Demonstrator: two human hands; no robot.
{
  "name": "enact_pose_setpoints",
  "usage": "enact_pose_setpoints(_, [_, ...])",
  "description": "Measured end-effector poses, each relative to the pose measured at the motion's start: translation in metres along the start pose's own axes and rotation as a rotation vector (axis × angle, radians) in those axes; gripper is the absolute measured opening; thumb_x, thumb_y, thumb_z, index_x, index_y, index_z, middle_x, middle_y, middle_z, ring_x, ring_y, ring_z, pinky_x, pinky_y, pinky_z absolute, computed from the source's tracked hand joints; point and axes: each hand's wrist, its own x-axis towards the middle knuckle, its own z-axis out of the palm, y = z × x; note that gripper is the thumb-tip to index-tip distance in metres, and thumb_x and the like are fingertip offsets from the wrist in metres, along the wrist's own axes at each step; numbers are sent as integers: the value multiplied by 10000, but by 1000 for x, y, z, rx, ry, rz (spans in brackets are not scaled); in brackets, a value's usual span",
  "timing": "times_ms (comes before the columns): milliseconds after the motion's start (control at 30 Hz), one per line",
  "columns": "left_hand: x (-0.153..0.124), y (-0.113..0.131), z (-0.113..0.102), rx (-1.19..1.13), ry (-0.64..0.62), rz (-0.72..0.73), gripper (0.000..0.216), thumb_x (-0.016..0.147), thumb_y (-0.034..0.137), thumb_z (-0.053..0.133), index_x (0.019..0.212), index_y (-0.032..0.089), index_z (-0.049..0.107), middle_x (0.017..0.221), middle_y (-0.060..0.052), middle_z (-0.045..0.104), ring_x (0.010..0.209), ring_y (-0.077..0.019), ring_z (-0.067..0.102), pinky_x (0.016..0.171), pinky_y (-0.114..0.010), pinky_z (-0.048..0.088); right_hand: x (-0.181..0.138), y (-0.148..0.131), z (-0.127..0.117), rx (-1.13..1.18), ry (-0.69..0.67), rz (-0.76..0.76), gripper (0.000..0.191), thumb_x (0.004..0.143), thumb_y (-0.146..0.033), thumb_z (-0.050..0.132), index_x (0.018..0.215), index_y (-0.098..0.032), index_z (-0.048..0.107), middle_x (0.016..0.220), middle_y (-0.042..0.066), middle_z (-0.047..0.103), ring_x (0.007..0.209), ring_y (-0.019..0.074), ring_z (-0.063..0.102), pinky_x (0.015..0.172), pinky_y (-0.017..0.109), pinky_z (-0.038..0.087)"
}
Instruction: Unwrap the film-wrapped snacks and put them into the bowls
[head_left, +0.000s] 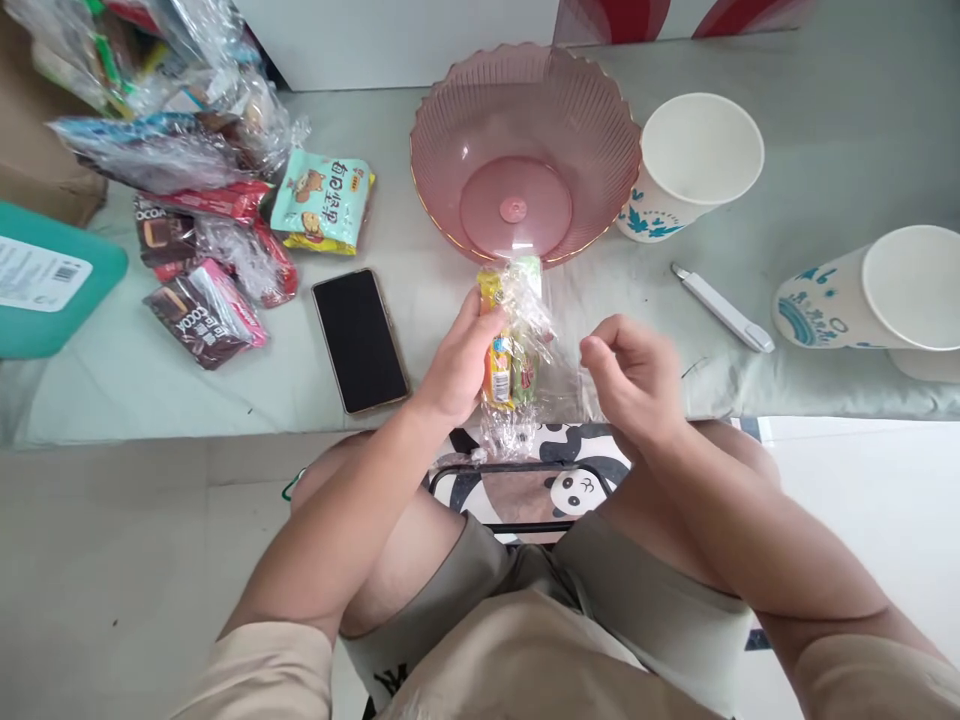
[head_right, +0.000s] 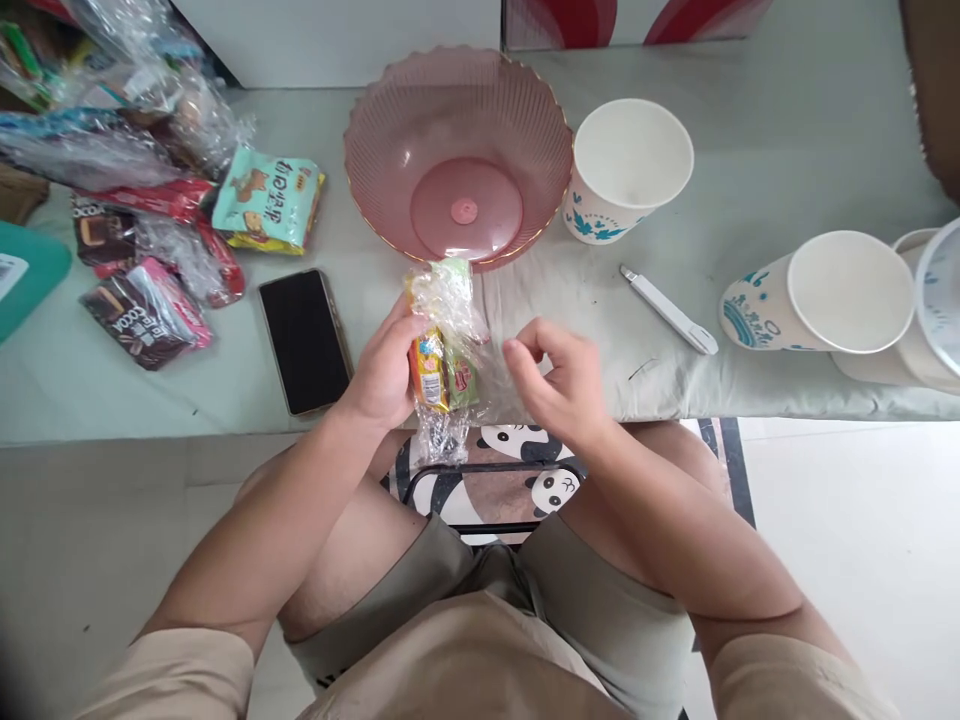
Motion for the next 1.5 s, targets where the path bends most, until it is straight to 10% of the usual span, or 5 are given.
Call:
enact_pose_setpoints(267, [-2, 2, 17, -89, 80, -126, 232, 929, 306, 651, 1145, 223, 629, 1069, -23, 688, 1229, -304, 687, 975, -408, 592, 2, 12, 11, -50, -106, 23, 257, 920, -357, 653, 747, -222, 520, 685, -12, 541, 635, 128, 506, 623, 305, 422])
enact_pose_setpoints(800, [3, 8, 12, -157, 79, -187, 316, 903, 369, 600, 1181, 221, 630, 1017, -39, 754, 1032, -308, 775, 804, -403, 642, 15, 25, 2, 146, 191, 196, 442, 982, -462, 599, 631, -215, 495, 569, -20, 497, 541, 116, 432, 562, 297, 352])
enact_pose_setpoints(1033, [4, 0, 7, -4, 21, -99, 191, 891, 310, 657, 1056, 221, 626, 886, 7, 694, 864, -187, 743, 776, -293, 594, 14, 29, 0, -78, 67, -102, 328, 861, -506, 729, 987, -226, 615, 874, 26, 649, 765, 174, 587, 709, 338, 468])
enact_pose_setpoints(1500, [-2, 3, 15, -94, 24, -244, 233, 918, 420, 685, 1061, 237, 685, 905, -43, 762, 904, -288, 785, 760, -408, 650, 18, 20, -3, -50, 52, 169, 713, 971, -799, 386, 557, -218, 383, 511, -10, 410, 500, 109, 389, 507, 293, 282])
